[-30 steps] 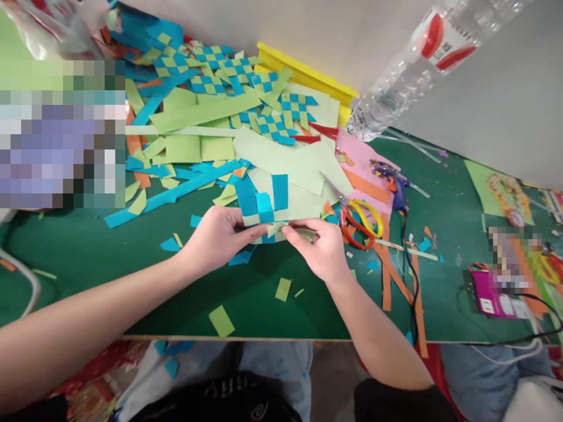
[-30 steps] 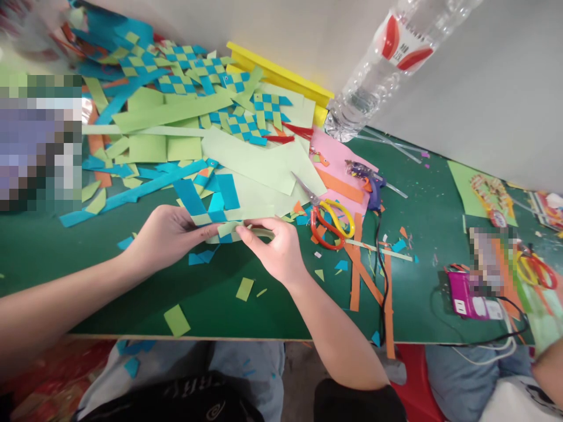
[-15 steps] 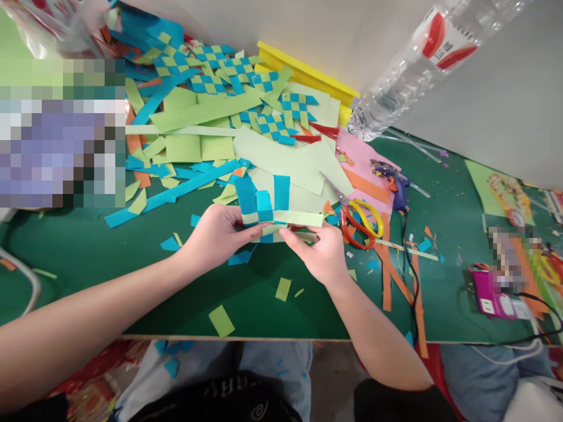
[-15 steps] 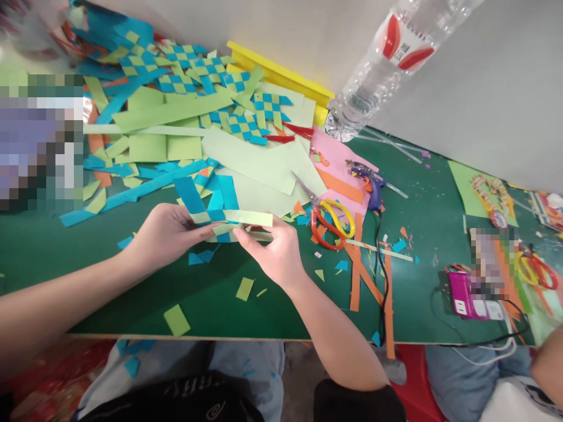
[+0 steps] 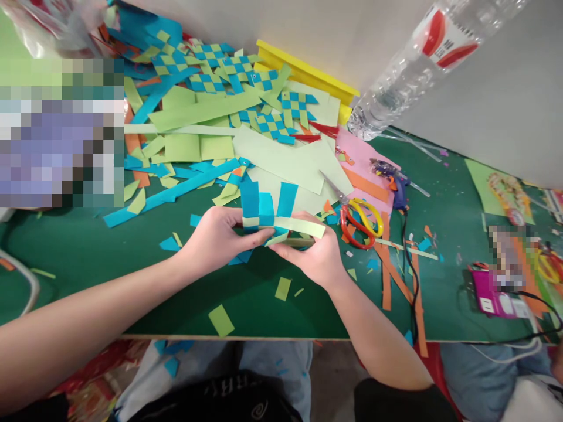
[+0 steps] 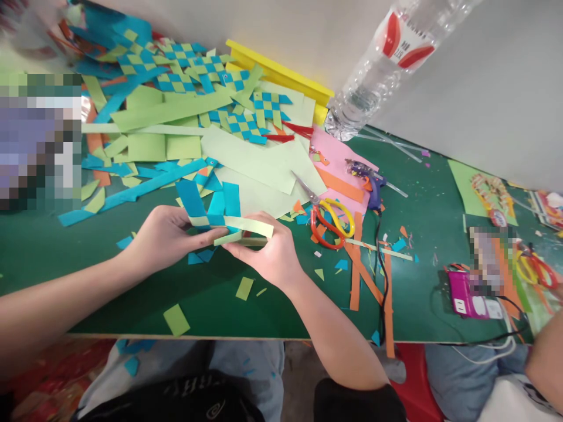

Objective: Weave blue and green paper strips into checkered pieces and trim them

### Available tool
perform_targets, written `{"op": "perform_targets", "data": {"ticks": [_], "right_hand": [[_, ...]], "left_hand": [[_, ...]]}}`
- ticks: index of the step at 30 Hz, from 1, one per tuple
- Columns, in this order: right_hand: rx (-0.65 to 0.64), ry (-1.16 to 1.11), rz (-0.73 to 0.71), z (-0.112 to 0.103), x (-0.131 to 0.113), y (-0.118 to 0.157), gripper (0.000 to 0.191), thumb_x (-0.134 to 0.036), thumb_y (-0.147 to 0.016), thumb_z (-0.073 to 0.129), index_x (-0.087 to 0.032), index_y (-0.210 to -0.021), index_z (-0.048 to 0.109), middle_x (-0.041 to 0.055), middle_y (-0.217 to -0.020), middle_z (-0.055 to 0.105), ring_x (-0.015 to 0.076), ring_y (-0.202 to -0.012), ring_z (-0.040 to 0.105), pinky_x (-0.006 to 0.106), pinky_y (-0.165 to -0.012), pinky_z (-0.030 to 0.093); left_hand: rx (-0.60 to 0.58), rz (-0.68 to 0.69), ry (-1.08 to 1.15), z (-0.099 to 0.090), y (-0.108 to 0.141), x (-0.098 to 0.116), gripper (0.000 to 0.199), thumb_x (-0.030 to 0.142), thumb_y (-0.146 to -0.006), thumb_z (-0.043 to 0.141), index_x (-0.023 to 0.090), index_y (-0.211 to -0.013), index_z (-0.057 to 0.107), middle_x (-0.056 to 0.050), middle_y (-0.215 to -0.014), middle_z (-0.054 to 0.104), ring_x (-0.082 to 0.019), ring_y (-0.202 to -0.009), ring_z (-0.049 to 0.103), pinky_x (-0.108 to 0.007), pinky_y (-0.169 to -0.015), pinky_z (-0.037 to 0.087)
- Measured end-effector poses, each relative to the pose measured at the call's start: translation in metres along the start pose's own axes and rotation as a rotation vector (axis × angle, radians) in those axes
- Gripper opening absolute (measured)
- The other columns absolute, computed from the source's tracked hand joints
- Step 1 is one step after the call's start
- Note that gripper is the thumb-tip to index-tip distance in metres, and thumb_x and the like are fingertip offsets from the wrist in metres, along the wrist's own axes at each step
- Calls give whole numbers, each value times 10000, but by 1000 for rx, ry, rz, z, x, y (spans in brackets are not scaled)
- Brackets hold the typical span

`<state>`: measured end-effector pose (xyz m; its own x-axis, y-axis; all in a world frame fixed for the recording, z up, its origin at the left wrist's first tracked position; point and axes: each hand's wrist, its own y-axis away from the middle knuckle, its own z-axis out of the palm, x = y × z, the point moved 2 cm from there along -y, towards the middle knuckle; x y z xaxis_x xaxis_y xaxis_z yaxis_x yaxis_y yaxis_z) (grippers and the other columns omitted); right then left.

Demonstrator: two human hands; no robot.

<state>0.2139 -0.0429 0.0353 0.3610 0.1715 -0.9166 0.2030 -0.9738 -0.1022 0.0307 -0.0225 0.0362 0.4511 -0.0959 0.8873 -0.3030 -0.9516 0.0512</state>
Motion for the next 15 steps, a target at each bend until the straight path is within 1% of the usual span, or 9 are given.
{"op": "perform_targets", "data": {"ticks": [3, 6, 7, 10, 13, 15], "right_hand": [[-11, 22, -31, -1, 0, 1, 202, -340, -777, 685, -214, -925, 631, 6, -817, 642, 142, -744, 626, 272, -707, 535], [-7, 70, -45, -2, -1, 2, 124, -340, -821, 618, -217, -830, 627, 14, -810, 657, 148, -743, 623, 281, -704, 526], [5, 89, -52, -3, -1, 2, 134, -340, -829, 604, -217, -775, 615, 12, -785, 657, 151, -738, 621, 284, -705, 520], [37, 112, -92, -4, -2, 2, 251, -310, -852, 566, -214, -623, 537, 3, -689, 628, 144, -717, 610, 274, -690, 498], [70, 122, -135, -4, -3, 1, 320, -287, -855, 549, -210, -556, 463, -8, -615, 572, 126, -657, 574, 255, -639, 473], [84, 132, -130, -3, -2, 2, 339, -291, -848, 553, -213, -539, 436, -22, -556, 521, 116, -600, 532, 254, -606, 456]], "left_hand": [[3, -14, 39, -1, 0, -2, 269, 439, -746, 678, 177, -700, 725, 15, -593, 663, -88, -483, 497, -198, -445, 382], [10, -55, 71, -1, 0, -3, 299, 459, -743, 673, 167, -702, 723, -2, -595, 663, -100, -475, 503, -212, -435, 389], [10, -67, 77, -1, 0, -3, 305, 462, -741, 672, 165, -695, 720, -7, -593, 662, -103, -477, 507, -215, -434, 392], [13, -80, 82, -1, 0, -3, 314, 469, -736, 670, 164, -680, 718, -15, -595, 666, -113, -501, 524, -218, -450, 409], [24, -63, 65, -1, 1, -2, 325, 484, -731, 667, 169, -672, 721, -13, -592, 665, -114, -516, 525, -216, -465, 412], [32, -56, 38, -1, 1, -2, 332, 493, -731, 666, 172, -668, 721, -10, -590, 665, -110, -512, 517, -214, -465, 404]]}}
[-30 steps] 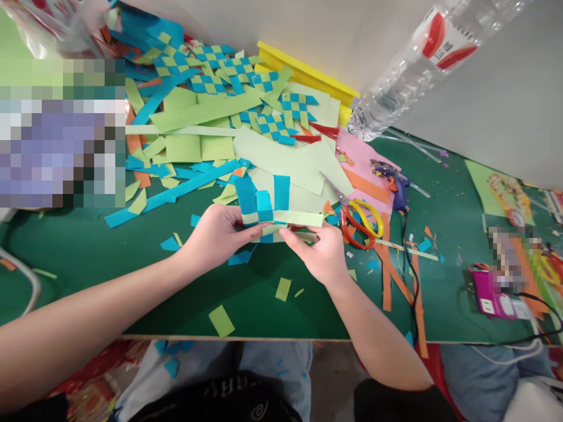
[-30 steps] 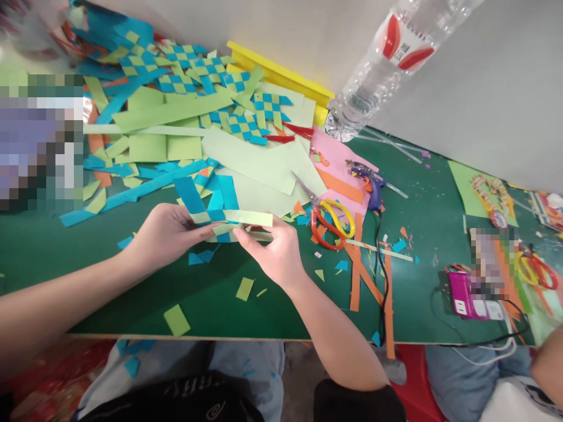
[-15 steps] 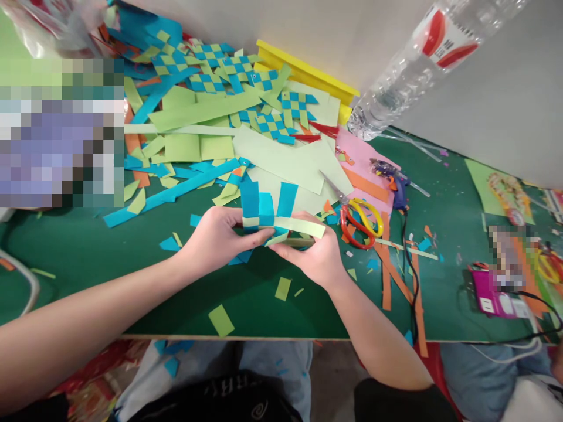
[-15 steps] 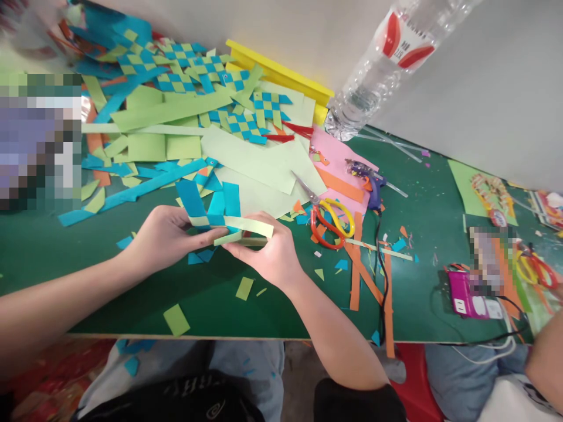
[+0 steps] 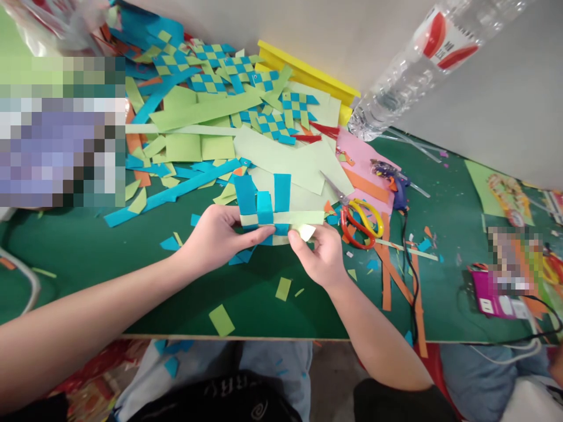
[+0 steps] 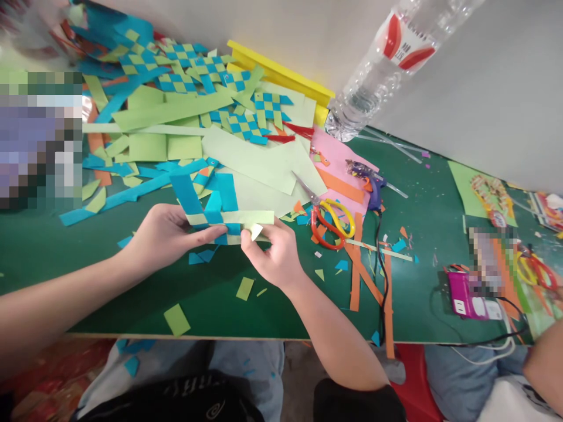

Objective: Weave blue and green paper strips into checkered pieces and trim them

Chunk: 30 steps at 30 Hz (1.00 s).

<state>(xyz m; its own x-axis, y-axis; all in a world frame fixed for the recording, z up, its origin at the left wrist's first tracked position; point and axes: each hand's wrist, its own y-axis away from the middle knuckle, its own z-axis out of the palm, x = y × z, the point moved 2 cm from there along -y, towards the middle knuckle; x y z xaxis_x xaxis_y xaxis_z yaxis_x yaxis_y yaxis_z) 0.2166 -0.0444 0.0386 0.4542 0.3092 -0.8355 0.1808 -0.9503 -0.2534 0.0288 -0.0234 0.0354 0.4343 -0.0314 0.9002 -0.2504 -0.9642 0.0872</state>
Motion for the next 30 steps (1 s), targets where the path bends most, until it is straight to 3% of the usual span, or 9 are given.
{"op": "perform_targets", "data": {"ticks": [3, 9, 15, 20, 30], "right_hand": [[5, -2, 61, 1, 1, 2, 321, -325, -831, 577, -220, -549, 468, -33, -522, 500, 118, -565, 504, 265, -593, 456], [-13, -100, 123, 3, 1, 5, 198, -370, -799, 616, -219, -671, 607, 1, -697, 644, 149, -682, 606, 296, -672, 516], [15, -118, 116, 7, 0, 5, 102, -336, -788, 655, -238, -812, 665, 9, -829, 691, 159, -758, 641, 293, -711, 543], [66, -101, 94, 8, 1, 7, 109, -328, -814, 632, -240, -760, 669, 15, -850, 705, 172, -806, 658, 310, -759, 547], [100, -107, 123, 8, 2, 7, 116, -322, -801, 664, -234, -726, 674, -4, -791, 714, 150, -744, 662, 281, -706, 555]], "left_hand": [[19, 7, -44, 0, 1, 0, 343, 502, -741, 657, 175, -651, 715, -3, -578, 662, -107, -503, 509, -211, -461, 393], [33, 20, -56, -1, 1, 2, 296, 464, -749, 663, 184, -680, 731, 3, -600, 690, -113, -509, 546, -207, -463, 409], [47, 156, -108, 0, 5, 5, 250, 424, -767, 678, 199, -670, 727, 29, -579, 683, -93, -471, 549, -191, -452, 412], [51, 177, -118, 1, 7, 6, 270, 412, -783, 661, 196, -626, 703, 32, -540, 661, -92, -457, 549, -190, -448, 418], [80, 166, -114, 0, 5, 7, 200, 391, -766, 679, 208, -756, 758, 15, -705, 747, -135, -586, 651, -194, -515, 481]]}}
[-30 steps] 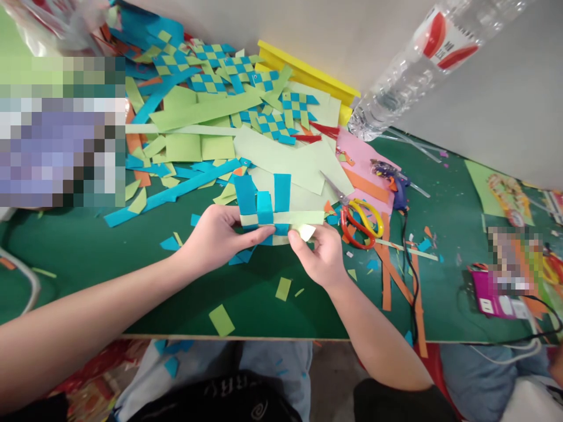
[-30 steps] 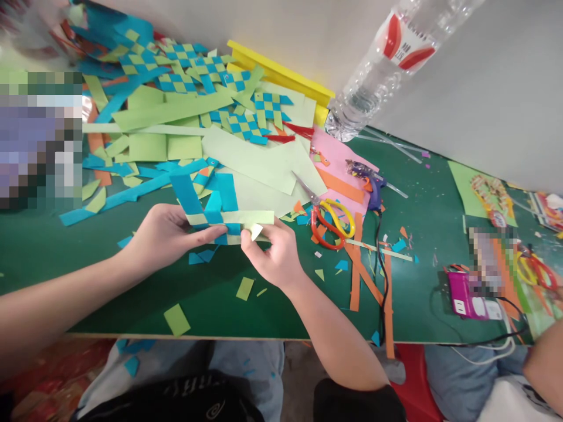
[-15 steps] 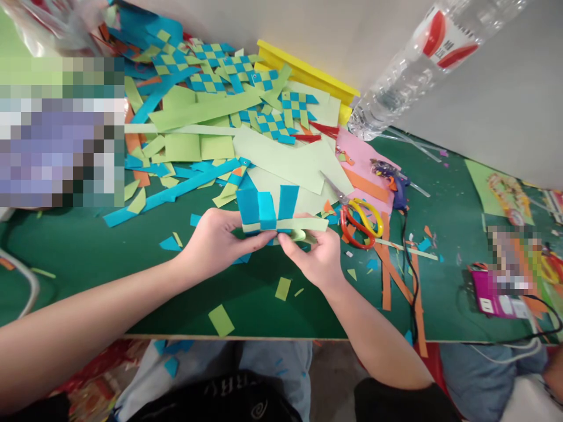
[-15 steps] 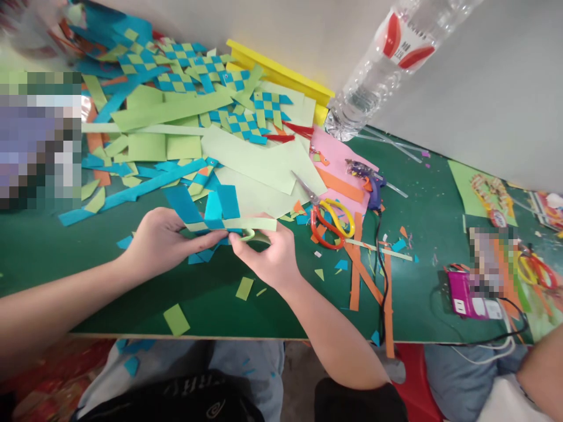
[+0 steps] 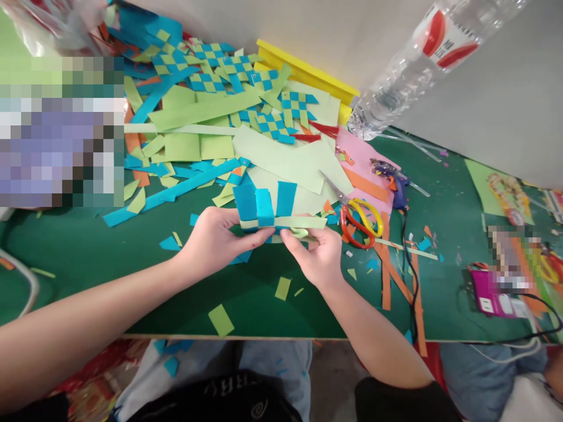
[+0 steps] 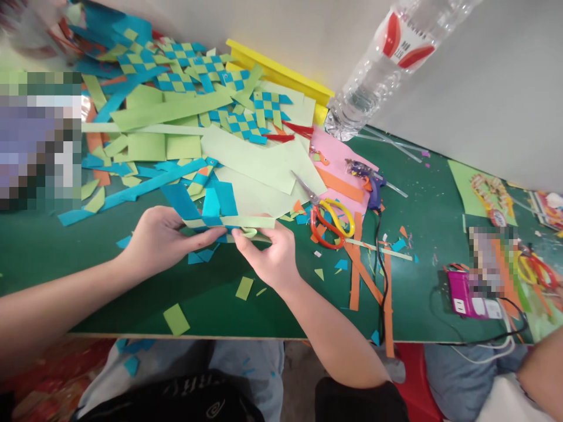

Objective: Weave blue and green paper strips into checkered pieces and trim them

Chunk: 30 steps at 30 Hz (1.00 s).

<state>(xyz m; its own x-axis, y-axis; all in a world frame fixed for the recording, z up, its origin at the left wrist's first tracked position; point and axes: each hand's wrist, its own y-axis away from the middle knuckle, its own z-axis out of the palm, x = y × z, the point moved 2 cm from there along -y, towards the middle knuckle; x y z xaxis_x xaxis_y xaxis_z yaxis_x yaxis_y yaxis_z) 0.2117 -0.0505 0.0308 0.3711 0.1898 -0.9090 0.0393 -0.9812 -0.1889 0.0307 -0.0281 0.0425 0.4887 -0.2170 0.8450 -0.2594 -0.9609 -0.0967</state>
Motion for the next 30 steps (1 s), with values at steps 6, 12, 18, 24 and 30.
{"op": "perform_targets", "data": {"ticks": [6, 12, 18, 24, 30], "right_hand": [[26, -15, -51, 1, -1, -1, 111, -281, -794, 675, -217, -704, 664, -22, -725, 686, 127, -699, 654, 242, -652, 548], [3, -18, -67, 1, 1, -1, 111, -252, -805, 673, -217, -701, 656, -20, -755, 689, 117, -700, 642, 233, -638, 542], [-1, -10, -86, 0, 0, 0, 78, -241, -818, 659, -214, -745, 670, -15, -775, 686, 115, -717, 640, 238, -657, 542], [64, 32, -63, 1, 0, 0, 76, -282, -793, 689, -224, -749, 709, 1, -798, 722, 144, -744, 673, 274, -686, 566], [157, 5, -40, 0, 1, 0, 47, -284, -739, 736, -239, -749, 728, -25, -700, 716, 123, -639, 664, 243, -593, 554]], "left_hand": [[5, 23, 16, 1, 0, -2, 203, 386, -772, 680, 202, -738, 758, 29, -653, 733, -101, -483, 609, -176, -456, 449], [8, 36, 24, 1, -1, -4, 167, 359, -767, 691, 209, -742, 761, 33, -664, 738, -108, -542, 639, -165, -473, 457], [2, 30, 33, 2, -1, -2, 159, 349, -764, 695, 207, -740, 763, 32, -663, 738, -106, -541, 637, -165, -477, 452], [5, -34, 74, 0, -2, -3, 198, 374, -748, 693, 191, -699, 753, 24, -642, 729, -109, -530, 615, -175, -458, 430], [5, -88, 43, 1, -3, -5, 302, 456, -740, 676, 174, -642, 726, 5, -569, 696, -110, -479, 563, -197, -431, 406]]}}
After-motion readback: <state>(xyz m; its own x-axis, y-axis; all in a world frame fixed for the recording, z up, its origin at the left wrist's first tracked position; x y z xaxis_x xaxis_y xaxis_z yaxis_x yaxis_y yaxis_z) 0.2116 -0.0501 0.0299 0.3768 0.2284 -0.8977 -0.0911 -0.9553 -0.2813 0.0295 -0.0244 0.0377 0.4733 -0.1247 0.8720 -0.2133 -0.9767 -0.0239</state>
